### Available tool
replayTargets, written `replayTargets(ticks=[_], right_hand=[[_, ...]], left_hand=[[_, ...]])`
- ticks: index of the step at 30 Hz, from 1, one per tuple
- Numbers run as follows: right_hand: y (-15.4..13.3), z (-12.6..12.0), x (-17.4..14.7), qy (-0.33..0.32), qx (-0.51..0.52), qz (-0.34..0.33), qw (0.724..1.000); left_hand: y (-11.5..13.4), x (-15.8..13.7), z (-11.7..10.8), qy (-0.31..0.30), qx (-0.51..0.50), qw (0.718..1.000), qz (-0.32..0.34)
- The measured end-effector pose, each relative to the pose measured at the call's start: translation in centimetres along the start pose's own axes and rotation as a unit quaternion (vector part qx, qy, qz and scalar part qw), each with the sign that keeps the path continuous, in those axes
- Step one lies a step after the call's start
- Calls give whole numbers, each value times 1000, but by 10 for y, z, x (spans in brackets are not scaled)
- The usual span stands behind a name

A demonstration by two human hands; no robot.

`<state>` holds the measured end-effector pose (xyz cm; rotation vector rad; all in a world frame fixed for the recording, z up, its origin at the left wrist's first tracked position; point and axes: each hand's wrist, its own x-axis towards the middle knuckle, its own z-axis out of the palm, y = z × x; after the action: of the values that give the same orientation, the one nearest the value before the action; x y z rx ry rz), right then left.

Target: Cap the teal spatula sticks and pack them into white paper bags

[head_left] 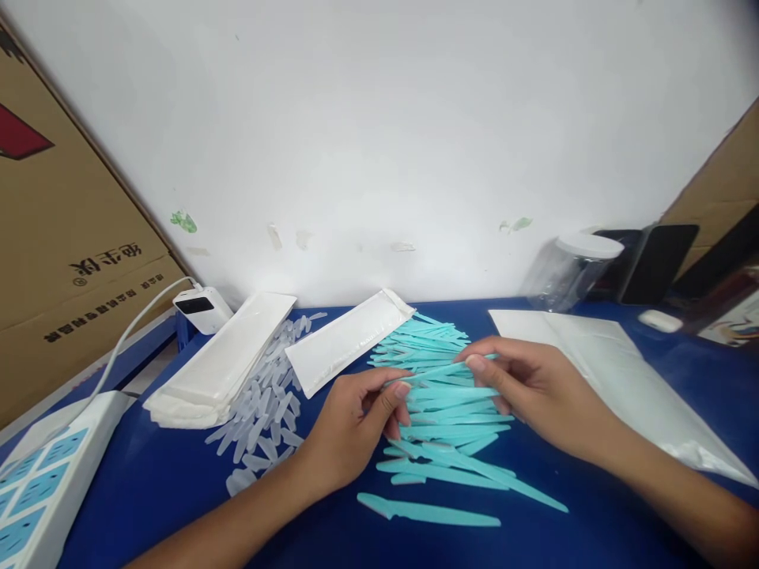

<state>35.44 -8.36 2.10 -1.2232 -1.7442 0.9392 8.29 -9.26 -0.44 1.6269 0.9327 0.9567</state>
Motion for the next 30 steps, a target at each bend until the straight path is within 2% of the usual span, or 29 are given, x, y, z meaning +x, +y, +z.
replayTargets(ticks=[6,10,14,19,25,30], right_hand=[[5,-2,2,-72,-102,-88,988],[6,-4,1,-111,-137,-116,977],[8,-4,0,-115,-174,-156,965],[13,-2,0,-88,-199,-234,948],[14,-2,-3,-92,-192,-174,961],[8,0,-2,-61,-159,-160,972]], left_hand=[[6,4,-1,52,-34,998,-18],[7,5,-3,62,-27,998,-16],[7,8,-7,68,-33,997,-18],[9,12,-9,48,-62,995,-55],[5,11,-7,50,-55,996,-51],[0,8,-11,49,35,998,-19]])
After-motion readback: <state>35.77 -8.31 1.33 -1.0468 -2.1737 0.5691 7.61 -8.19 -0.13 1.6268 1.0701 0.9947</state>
